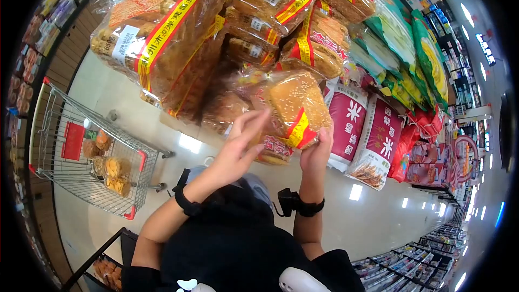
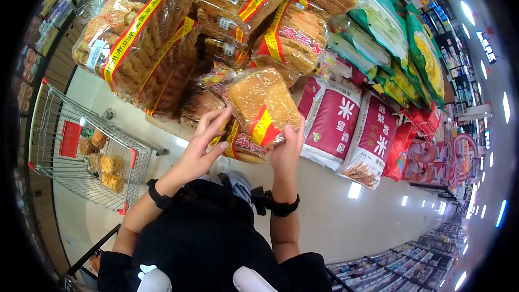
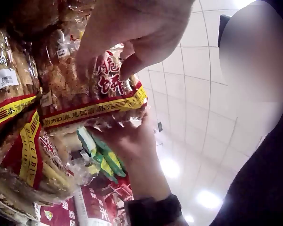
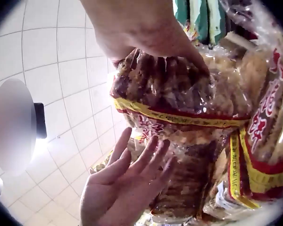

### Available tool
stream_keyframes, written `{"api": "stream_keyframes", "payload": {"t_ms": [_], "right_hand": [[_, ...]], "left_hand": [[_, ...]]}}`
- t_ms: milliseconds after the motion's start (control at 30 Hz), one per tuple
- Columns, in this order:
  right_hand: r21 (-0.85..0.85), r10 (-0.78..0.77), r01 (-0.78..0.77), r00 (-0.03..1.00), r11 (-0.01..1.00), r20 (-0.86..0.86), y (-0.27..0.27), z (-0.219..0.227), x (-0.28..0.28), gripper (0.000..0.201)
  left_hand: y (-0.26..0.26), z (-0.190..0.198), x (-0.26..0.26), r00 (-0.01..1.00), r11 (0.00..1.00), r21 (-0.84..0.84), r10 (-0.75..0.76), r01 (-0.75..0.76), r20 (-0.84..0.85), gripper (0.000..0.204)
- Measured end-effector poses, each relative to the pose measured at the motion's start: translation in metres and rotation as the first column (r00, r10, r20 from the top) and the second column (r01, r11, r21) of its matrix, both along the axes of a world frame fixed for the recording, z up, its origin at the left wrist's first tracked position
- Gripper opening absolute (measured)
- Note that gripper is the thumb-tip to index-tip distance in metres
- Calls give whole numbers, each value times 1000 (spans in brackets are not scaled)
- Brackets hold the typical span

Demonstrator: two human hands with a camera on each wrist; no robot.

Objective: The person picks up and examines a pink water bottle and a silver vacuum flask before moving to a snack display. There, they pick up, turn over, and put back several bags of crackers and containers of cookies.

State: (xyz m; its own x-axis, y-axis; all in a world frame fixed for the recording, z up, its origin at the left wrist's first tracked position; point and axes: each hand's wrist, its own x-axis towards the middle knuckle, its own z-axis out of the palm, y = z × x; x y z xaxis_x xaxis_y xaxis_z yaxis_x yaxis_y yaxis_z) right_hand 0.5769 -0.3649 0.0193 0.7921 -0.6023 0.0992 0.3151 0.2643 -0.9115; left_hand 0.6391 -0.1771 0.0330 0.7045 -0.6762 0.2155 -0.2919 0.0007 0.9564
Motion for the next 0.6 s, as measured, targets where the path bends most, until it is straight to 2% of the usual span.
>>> {"api": "stream_keyframes", "payload": {"t_ms": [67, 200, 233, 267, 333, 367, 467, 500, 600], "right_hand": [[89, -69, 67, 998, 994, 11, -10, -9, -4, 45], [232, -87, 84, 996, 969, 3, -25, -11, -11, 47], [271, -91, 105, 994, 957, -64, -31, -11, -13, 48], [363, -59, 96, 992, 927, -110, -36, -13, -15, 48], [539, 19, 85, 983, 838, -185, -41, -15, -17, 48], [573, 32, 92, 979, 815, -202, -38, -11, -17, 48], [635, 167, -56, 979, 771, -116, -33, -6, -23, 45], [627, 230, -123, 969, 769, -92, -38, -9, -23, 44], [344, 291, -199, 927, 918, -239, -45, -4, -27, 45]], "left_hand": [[-12, -5, -2, 964, 986, -159, 12, -56, -264, 69], [-27, -59, 16, 941, 971, -46, 213, -233, -264, 71], [-32, -58, 19, 927, 962, 14, 268, -274, -262, 73], [-34, -56, 22, 896, 976, -52, 174, -213, -409, 73], [-36, -48, 29, 758, 972, -201, -39, -122, -652, 74], [-30, -55, 36, 659, 993, -114, -65, -31, -749, 73], [-19, -54, 37, 487, 933, -342, -248, -113, -837, 64], [-18, -52, 37, 527, 921, -382, -289, -74, -799, 64], [-8, -39, 38, 385, 936, -330, -263, -120, -885, 66]]}}
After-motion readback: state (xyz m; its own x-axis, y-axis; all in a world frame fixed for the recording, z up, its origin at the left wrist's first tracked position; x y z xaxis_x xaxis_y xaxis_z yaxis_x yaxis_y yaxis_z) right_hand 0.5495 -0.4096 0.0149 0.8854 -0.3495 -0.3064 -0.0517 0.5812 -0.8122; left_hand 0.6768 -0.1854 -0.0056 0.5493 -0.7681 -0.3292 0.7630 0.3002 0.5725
